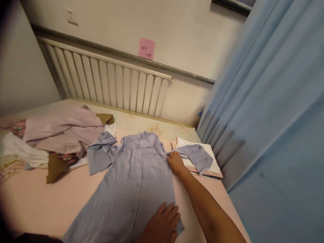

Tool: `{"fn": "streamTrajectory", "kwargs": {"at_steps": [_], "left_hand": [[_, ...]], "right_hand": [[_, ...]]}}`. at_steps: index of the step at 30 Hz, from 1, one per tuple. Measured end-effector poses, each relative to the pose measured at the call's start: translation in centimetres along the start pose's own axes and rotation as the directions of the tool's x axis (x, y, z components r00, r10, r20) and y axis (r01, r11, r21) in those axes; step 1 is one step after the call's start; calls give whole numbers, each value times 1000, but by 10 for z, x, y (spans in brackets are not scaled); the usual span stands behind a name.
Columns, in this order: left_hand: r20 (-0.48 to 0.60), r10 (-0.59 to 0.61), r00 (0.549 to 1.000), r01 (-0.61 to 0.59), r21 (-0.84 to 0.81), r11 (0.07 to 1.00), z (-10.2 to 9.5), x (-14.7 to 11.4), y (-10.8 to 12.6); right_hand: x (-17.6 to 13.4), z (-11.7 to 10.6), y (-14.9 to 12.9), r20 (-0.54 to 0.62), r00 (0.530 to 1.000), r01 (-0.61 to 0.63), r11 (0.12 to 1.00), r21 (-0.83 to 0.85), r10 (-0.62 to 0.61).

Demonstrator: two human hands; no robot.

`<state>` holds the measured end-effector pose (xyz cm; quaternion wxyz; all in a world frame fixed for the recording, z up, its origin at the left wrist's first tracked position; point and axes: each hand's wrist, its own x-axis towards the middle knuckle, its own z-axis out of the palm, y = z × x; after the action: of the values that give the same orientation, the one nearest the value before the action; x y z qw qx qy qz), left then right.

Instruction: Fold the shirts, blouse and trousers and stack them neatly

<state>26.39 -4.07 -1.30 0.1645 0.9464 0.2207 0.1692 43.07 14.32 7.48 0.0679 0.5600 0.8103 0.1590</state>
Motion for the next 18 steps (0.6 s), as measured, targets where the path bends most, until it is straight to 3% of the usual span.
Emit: {"fn": "streamTrajectory", "kwargs": {"at_steps": [12,18], "left_hand": [[-48,-2,999,2,2,1000,0,-2,2],[-31,-4,1000,4,14,1000,-4,-2,5]], "right_hand": [[2,9,-11,23,1000,-3,1000,23,2],[-16,1,-46,-48,999,28,996,90,-23]]}}
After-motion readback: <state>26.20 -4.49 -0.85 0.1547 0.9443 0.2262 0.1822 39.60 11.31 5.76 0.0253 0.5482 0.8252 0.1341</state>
